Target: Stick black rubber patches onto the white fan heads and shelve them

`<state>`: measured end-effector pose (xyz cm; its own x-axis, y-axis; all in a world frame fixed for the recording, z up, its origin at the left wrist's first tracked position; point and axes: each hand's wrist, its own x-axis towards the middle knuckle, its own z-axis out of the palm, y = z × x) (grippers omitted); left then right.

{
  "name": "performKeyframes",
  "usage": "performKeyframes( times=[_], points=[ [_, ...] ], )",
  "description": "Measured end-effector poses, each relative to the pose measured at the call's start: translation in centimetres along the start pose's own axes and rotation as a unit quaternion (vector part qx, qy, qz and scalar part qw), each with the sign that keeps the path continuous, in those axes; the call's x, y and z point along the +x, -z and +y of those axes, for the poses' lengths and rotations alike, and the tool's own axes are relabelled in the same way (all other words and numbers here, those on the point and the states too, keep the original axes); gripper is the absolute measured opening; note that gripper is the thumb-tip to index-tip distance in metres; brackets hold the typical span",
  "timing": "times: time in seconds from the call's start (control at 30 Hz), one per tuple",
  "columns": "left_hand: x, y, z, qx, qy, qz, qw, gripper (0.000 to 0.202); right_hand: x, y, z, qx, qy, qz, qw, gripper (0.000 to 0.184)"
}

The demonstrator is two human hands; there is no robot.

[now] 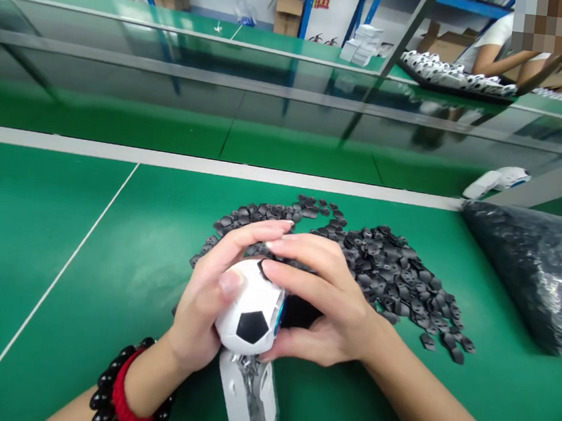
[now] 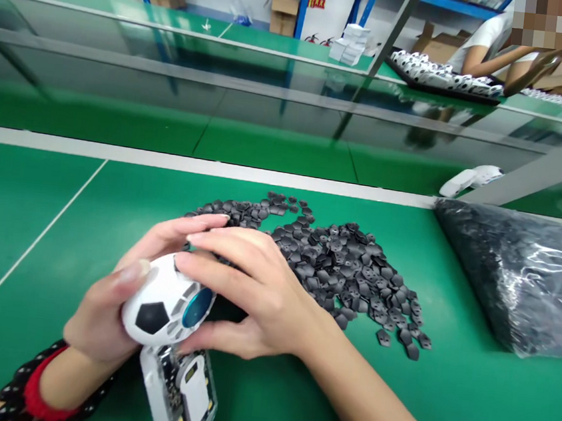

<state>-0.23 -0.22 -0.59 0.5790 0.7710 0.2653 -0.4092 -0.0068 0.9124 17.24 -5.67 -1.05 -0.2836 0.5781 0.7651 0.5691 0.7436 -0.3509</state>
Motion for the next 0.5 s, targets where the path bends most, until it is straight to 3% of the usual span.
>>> performKeyframes(
  times=[0.13,0.33,0.5],
  points=[
    [-0.01,0.51,0.38,0.082,-0.076,-0.014,0.994,0.033,-0.43,-0.50,-0.31,0.016,0.002,0.034,0.999,0.051],
    [0.16,0.60,0.16,0.104,-0.111,-0.019,0.988,0.032,-0.48,-0.82,-0.31,0.057,-0.001,0.032,0.998,0.048],
    [-0.07,0.82,0.68,0.230,-0.203,-0.024,0.951,0.039,-0.60,-0.58,-0.02,0.067,-0.011,-0.002,0.998,0.038]
  ],
)
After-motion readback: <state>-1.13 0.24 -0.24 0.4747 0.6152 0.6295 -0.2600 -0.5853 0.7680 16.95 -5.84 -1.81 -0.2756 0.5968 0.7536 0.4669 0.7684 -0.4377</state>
